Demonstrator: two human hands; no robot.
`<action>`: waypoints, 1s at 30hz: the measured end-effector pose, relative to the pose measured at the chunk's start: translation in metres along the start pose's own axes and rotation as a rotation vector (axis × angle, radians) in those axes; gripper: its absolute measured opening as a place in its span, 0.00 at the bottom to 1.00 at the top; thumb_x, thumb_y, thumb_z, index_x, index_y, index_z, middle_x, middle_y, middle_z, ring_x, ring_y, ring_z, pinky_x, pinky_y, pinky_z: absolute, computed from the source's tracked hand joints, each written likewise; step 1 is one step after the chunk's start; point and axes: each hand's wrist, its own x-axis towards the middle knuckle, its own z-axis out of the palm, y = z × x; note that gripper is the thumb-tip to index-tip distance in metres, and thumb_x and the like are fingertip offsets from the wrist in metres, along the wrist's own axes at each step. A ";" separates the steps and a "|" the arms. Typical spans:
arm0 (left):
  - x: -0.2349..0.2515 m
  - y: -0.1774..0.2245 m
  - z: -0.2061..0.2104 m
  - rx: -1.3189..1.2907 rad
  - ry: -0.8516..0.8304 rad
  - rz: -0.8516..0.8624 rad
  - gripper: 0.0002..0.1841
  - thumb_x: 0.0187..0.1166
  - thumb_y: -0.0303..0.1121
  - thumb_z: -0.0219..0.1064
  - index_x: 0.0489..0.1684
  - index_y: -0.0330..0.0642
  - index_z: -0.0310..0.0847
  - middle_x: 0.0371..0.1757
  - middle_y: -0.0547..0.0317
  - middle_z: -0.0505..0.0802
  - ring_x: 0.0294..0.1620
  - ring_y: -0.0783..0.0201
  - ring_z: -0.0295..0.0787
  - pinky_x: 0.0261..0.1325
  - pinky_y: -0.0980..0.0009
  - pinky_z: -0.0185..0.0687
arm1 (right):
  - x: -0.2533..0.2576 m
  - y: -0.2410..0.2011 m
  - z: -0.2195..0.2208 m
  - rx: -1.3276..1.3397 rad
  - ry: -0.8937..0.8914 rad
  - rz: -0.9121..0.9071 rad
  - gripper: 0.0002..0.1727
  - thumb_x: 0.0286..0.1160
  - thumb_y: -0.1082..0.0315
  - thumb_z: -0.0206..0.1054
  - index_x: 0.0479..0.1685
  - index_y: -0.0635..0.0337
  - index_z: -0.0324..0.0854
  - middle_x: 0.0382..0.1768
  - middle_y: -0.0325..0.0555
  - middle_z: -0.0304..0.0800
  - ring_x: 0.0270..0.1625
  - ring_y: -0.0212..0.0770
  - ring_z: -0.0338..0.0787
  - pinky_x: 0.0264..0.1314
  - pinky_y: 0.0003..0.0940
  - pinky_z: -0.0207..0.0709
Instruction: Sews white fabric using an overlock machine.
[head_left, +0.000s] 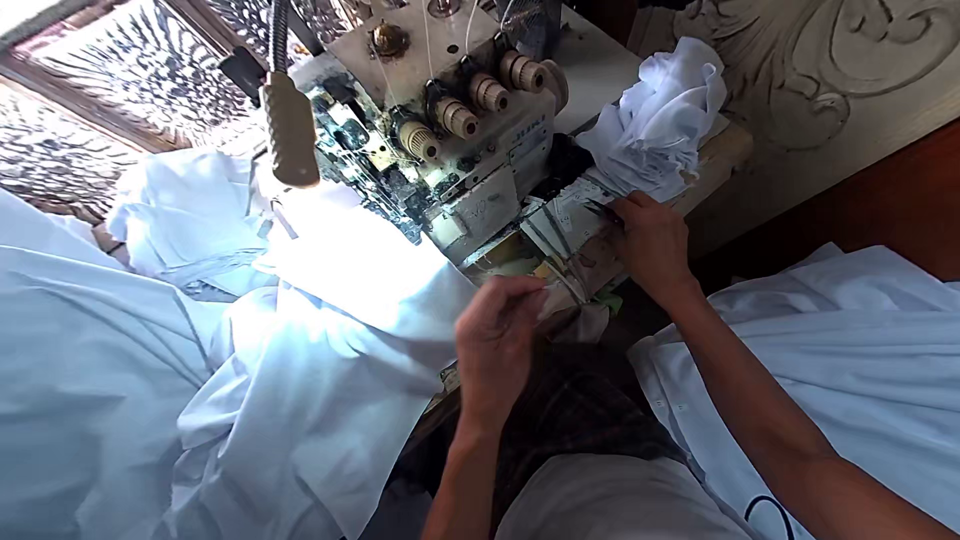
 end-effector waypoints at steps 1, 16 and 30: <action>0.001 0.008 -0.015 0.108 0.012 0.058 0.05 0.78 0.21 0.68 0.45 0.37 0.86 0.43 0.68 0.93 0.40 0.78 0.90 0.48 0.77 0.89 | -0.001 -0.004 -0.002 0.005 0.020 0.006 0.13 0.76 0.79 0.63 0.54 0.69 0.88 0.52 0.67 0.89 0.44 0.70 0.91 0.40 0.68 0.79; 0.041 0.017 -0.094 0.843 -0.002 0.065 0.07 0.85 0.31 0.66 0.46 0.39 0.89 0.34 0.60 0.91 0.28 0.81 0.80 0.35 0.84 0.74 | -0.058 -0.116 0.028 0.916 -0.472 0.122 0.06 0.78 0.69 0.72 0.46 0.63 0.87 0.25 0.39 0.82 0.23 0.27 0.75 0.28 0.24 0.70; 0.044 0.014 -0.093 1.056 -0.133 0.324 0.09 0.87 0.28 0.61 0.44 0.36 0.88 0.38 0.45 0.88 0.33 0.50 0.83 0.34 0.55 0.73 | -0.102 -0.118 0.021 1.190 -0.347 0.264 0.10 0.75 0.76 0.69 0.53 0.60 0.78 0.28 0.33 0.84 0.26 0.18 0.79 0.31 0.14 0.72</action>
